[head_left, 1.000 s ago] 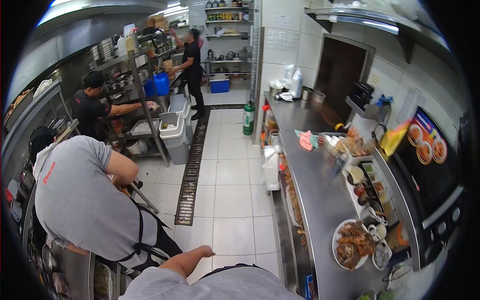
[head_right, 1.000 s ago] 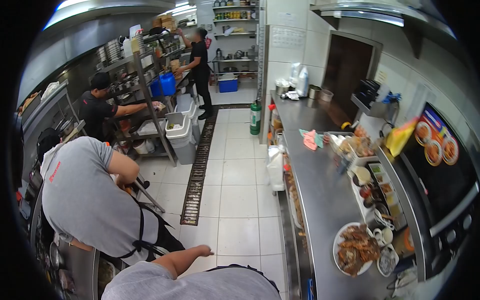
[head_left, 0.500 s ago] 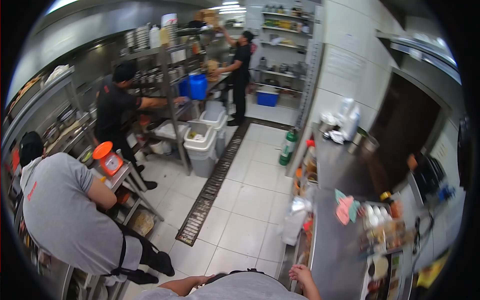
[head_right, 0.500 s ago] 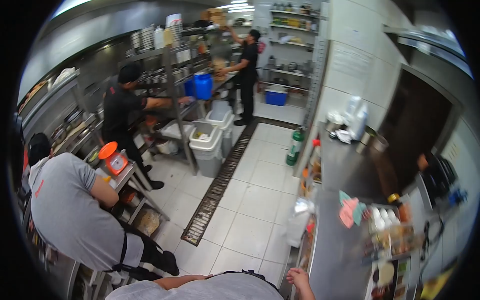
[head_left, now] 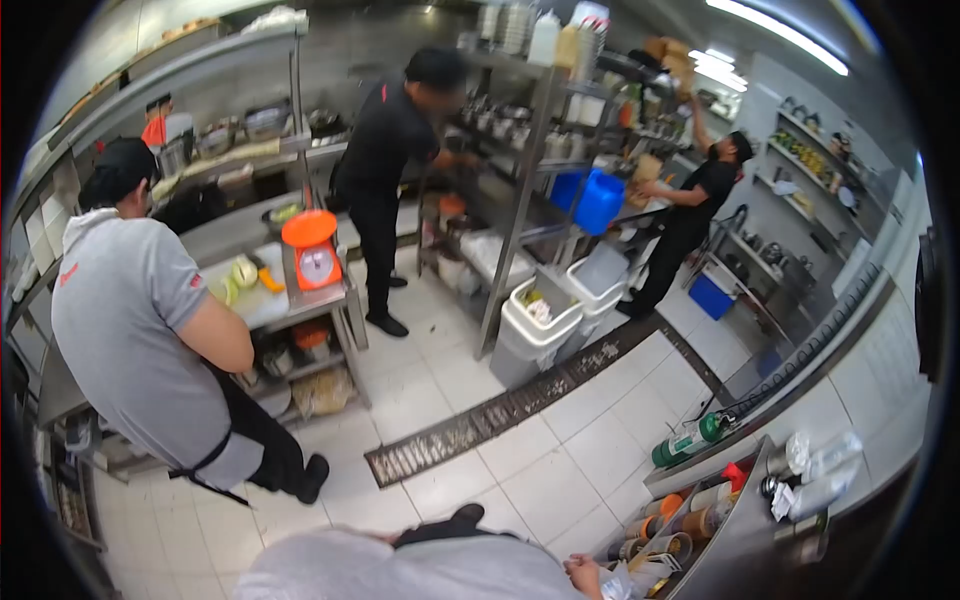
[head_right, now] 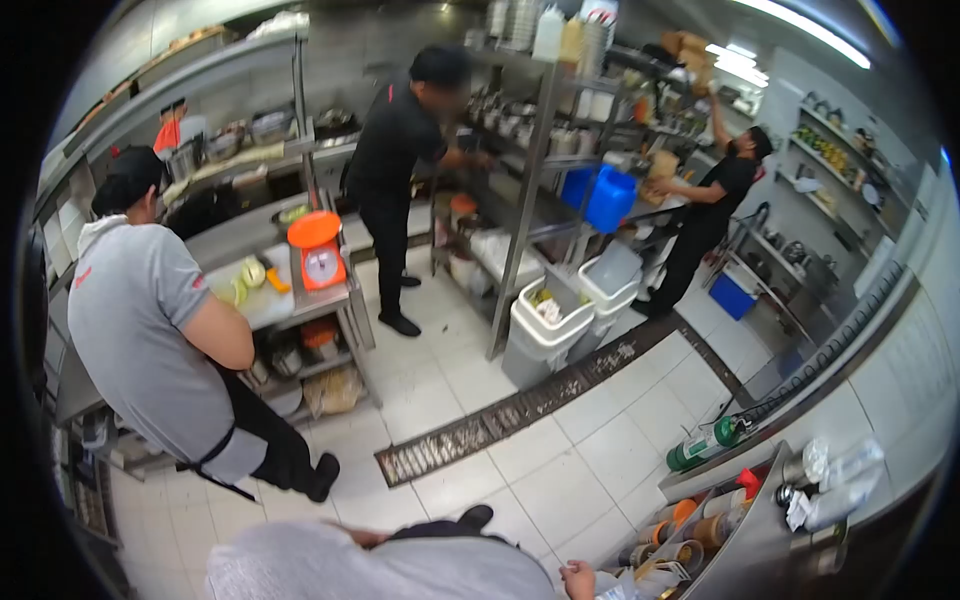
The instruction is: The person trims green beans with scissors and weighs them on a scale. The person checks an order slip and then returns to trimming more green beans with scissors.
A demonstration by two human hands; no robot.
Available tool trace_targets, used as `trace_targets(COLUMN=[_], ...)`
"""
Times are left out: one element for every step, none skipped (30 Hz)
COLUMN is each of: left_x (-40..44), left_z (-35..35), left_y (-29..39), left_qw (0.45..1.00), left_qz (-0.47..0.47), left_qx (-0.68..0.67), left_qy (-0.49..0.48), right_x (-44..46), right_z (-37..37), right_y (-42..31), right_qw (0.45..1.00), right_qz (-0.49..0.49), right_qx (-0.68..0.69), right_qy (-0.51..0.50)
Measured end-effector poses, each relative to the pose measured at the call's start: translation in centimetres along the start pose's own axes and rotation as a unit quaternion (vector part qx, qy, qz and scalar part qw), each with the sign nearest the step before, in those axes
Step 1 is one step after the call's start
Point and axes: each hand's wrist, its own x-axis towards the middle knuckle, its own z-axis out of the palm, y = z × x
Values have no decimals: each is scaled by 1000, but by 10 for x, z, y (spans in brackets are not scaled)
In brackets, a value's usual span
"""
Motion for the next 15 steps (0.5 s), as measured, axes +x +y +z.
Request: trace_targets(left_x=[14, 21, 29, 38, 48, 57, 65, 72, 79, 89, 100, 114, 132, 148, 203], left_z=[-1, -1, -4, -3, -3, -2, -3, -3, -3, -1, 2, 3, 7, 9, 13], left_y=[23, 49, 77, 102, 128, 153, 180, 208, 234, 260, 284, 307, 327, 345, 359], left_qw=[1000, 999, 999, 997, 994, 990, 986, 980, 974, 965, 958, 948, 938, 930, 901], left_qz=[-6, -7, -11, -19, -34, -54, -74, -95, -115, -139, -161, -189, -223, -261, -400], left_qx=[16, 31, 47, 67, 86, 102, 114, 128, 140, 152, 158, 162, 162, 157, 74], left_qy=[-10, -17, -22, -38, -54, -76, -97, -117, -138, -161, -179, -197, -208, -204, -152], right_x=[7, 27, 43, 58, 75, 94, 117, 143, 167, 192, 219, 245, 270, 296, 319], right_z=[-6, -7, -12, -22, -34, -49, -65, -81, -98, -115, -134, -153, -172, -189, -204], right_y=[2, 7, 13, 14, 7, 1, -5, -12, -18, -22, -26, -29, -31, -34, -37], right_qw=[998, 994, 990, 987, 985, 983, 983, 983, 983, 984, 984, 985, 985, 986, 986], right_qz=[36, 51, 71, 89, 105, 117, 129, 137, 145, 151, 156, 158, 159, 160, 160], right_qx=[-46, -70, -82, -91, -92, -87, -82, -74, -64, -53, -44, -37, -29, -26, -23], right_qy=[-37, -66, -86, -99, -105, -107, -104, -98, -88, -80, -72, -63, -54, -51, -47])
